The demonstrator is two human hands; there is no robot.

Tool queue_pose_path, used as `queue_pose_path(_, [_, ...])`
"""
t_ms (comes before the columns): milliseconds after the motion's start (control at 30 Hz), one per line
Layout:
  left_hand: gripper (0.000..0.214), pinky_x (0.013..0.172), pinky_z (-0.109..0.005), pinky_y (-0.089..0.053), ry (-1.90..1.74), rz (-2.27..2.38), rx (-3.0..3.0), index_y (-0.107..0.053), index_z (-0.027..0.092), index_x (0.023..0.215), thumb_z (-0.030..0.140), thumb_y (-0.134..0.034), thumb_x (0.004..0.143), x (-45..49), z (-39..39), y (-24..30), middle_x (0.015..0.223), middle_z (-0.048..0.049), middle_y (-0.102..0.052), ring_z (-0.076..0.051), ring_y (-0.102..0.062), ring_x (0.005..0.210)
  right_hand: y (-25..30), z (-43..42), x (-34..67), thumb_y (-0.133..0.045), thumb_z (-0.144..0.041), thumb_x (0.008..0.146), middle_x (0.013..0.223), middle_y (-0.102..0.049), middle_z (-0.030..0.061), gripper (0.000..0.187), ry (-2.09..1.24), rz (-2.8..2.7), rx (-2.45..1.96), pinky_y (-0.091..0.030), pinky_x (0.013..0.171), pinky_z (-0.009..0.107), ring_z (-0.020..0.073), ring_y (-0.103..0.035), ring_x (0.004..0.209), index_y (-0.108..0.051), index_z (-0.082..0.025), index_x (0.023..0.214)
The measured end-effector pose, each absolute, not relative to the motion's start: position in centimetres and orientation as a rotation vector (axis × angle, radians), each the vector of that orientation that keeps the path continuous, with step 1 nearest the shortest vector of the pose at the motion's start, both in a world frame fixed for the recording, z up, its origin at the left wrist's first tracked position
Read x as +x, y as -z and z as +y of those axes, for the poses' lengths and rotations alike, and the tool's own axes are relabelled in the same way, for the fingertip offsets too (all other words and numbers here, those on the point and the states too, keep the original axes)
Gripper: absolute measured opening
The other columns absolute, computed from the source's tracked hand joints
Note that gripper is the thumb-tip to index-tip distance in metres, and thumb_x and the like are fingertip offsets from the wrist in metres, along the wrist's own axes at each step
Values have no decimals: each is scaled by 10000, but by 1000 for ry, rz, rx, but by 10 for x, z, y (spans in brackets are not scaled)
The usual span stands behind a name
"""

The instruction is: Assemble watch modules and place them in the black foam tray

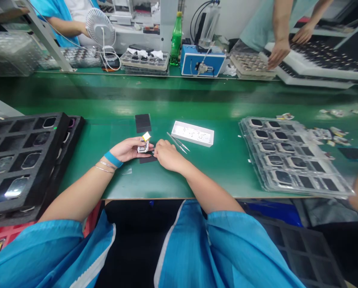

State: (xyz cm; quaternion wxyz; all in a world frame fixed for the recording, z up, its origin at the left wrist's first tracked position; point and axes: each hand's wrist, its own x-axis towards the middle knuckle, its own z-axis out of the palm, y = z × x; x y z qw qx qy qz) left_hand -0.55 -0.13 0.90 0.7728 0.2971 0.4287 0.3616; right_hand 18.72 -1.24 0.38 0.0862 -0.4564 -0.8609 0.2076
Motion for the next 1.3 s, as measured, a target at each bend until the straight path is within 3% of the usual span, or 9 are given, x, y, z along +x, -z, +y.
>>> queue_pose_path(233, [139, 738, -401, -599, -800, 953, 671, -621, 108, 829, 56, -677, 712, -3, -3, -9, 792, -92, -715, -186, -694, 718, -17, -11, 199, -527, -201, 915, 1031, -553, 72, 89, -628, -2303, -1023, -426, 982, 434, 216, -522, 1027, -547, -210, 828])
queue_pose_path(400, [150, 617, -289, -584, -894, 1075, 775, -580, 130, 768, 68, -688, 686, 7, -9, -12, 639, -11, -645, -122, -630, 570, -18, -14, 194, -587, -257, 872, 972, -642, 54, 92, -705, -2016, -876, -460, 940, 400, 195, -605, 968, -576, -211, 793])
queue_pose_path(600, [120, 547, -265, -580, -922, 1156, 818, -572, 129, 761, 54, -644, 702, 13, -12, -14, 597, -2, -629, -110, -602, 523, -7, -13, 187, -680, -261, 750, 830, -724, 18, 91, -954, -1865, -947, -509, 854, 376, 185, -681, 821, -629, -197, 710])
queue_pose_path(733, [136, 513, -235, -567, -906, 1167, 837, -567, 128, 743, 43, -662, 696, 16, -13, -13, 589, 1, -622, -103, -596, 503, -3, -11, 185, -686, -275, 731, 768, -712, 8, 102, -944, -1876, -1031, -516, 786, 346, 175, -668, 757, -628, -194, 712])
queue_pose_path(1000, [166, 523, -230, -564, -909, 1143, 846, -565, 129, 728, 68, -715, 694, 16, -13, -11, 600, 0, -614, -94, -589, 504, -2, -11, 181, -665, -269, 746, 776, -680, -1, 167, -966, -1868, -982, -522, 727, 318, 147, -643, 698, -518, -211, 800])
queue_pose_path(1300, [132, 538, -234, -570, -894, 1149, 846, -564, 129, 728, 55, -673, 717, 16, -14, -12, 605, -2, -614, -92, -587, 516, -2, -13, 179, -647, -210, 760, 787, -671, -8, 128, -898, -1936, -1001, -504, 744, 312, 144, -636, 694, -528, -213, 810])
